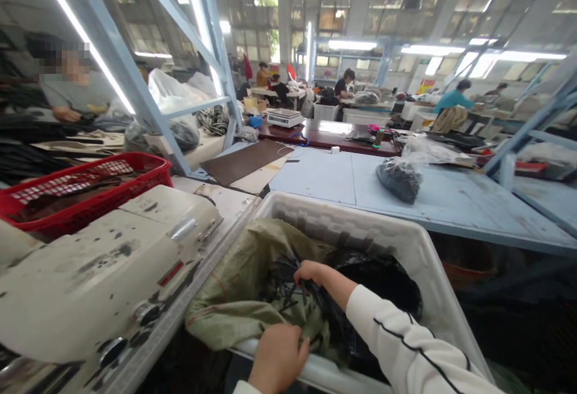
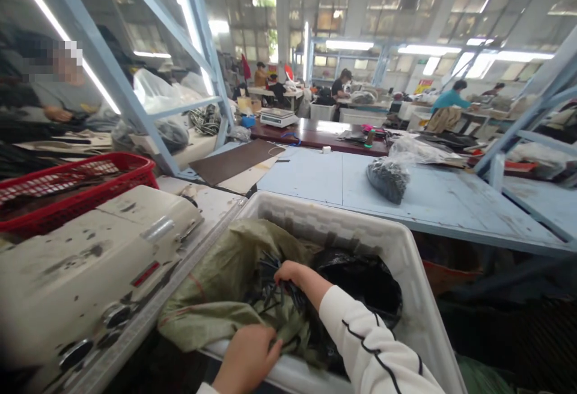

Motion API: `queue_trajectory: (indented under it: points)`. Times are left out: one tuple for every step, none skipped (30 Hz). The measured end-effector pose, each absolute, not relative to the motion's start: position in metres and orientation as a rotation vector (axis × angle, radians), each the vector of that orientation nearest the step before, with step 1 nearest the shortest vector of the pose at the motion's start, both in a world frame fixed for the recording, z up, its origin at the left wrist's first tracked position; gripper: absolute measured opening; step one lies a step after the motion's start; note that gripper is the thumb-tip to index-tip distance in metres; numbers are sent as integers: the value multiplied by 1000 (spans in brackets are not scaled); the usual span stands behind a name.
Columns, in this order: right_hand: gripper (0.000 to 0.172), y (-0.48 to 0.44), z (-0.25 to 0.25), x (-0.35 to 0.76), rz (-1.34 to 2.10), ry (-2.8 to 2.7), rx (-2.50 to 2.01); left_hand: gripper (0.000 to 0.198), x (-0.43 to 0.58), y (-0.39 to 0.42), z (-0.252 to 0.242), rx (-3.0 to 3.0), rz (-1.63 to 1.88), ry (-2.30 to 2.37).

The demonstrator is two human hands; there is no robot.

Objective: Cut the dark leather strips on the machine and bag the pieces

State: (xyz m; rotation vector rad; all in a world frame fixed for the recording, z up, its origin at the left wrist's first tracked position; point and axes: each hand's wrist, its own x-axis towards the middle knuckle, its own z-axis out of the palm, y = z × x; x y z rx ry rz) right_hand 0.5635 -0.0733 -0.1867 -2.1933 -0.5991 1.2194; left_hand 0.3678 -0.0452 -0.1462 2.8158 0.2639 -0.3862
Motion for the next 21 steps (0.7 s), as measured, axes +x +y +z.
queue_trajectory:
  points:
    - [22, -85, -181, 567, 1231, -530, -2158, 40, 368, -46, -144, 2823, -408, 261]
    - [19, -99, -175, 571, 1234, -462, -2122, 42, 369, -47, -143, 2830, -431, 250]
    - [15, -116, -170, 577, 1229, -395, -2086, 43, 370, -47, -142, 2840, -450, 238]
    - [12, -136, -165, 584, 1216, -328, -2054, 45, 371, -48, -142, 2849, -469, 223]
    - [10, -159, -160, 592, 1198, -261, -2028, 46, 372, -48, -143, 2857, -472, 196]
    - [8, -184, -157, 600, 1174, -196, -2008, 47, 373, -48, -144, 2862, -477, 169]
    - [7, -210, -154, 607, 1146, -134, -1995, 47, 374, -48, -145, 2863, -494, 158]
    - [6, -236, -152, 612, 1119, -77, -1988, 48, 375, -47, -147, 2862, -502, 142]
    - [6, -262, -151, 615, 1097, -25, -1989, 48, 376, -47, -149, 2861, -508, 130]
    - [7, -285, -151, 617, 1083, 21, -1997, 49, 376, -47, -150, 2860, -512, 117]
    - [8, -304, -153, 616, 1078, 60, -2010, 49, 376, -46, -151, 2861, -510, 105]
    - [9, -320, -156, 614, 1080, 93, -2028, 49, 376, -46, -152, 2863, -507, 96]
    - [10, -331, -161, 612, 1082, 119, -2049, 49, 375, -46, -153, 2864, -502, 90]
    - [11, -338, -167, 610, 1082, 137, -2073, 48, 375, -45, -153, 2865, -498, 89]
    - [11, -340, -174, 610, 1076, 147, -2098, 48, 375, -45, -154, 2866, -491, 90]
    - [11, -339, -181, 610, 1066, 149, -2127, 48, 375, -45, -154, 2865, -491, 93]
    - [11, -335, -188, 612, 1052, 147, -2160, 48, 376, -45, -155, 2865, -493, 97]
    - [10, -329, -195, 615, 1042, 142, -2199, 47, 376, -45, -156, 2866, -496, 98]
    - [9, -322, -201, 618, 1039, 136, -2243, 47, 376, -45, -157, 2868, -496, 102]
    - [9, -315, -207, 621, 1046, 132, -2291, 47, 376, -45, -158, 2871, -492, 106]
    - [10, -309, -212, 623, 1061, 129, -2341, 46, 375, -45, -158, 2874, -485, 112]
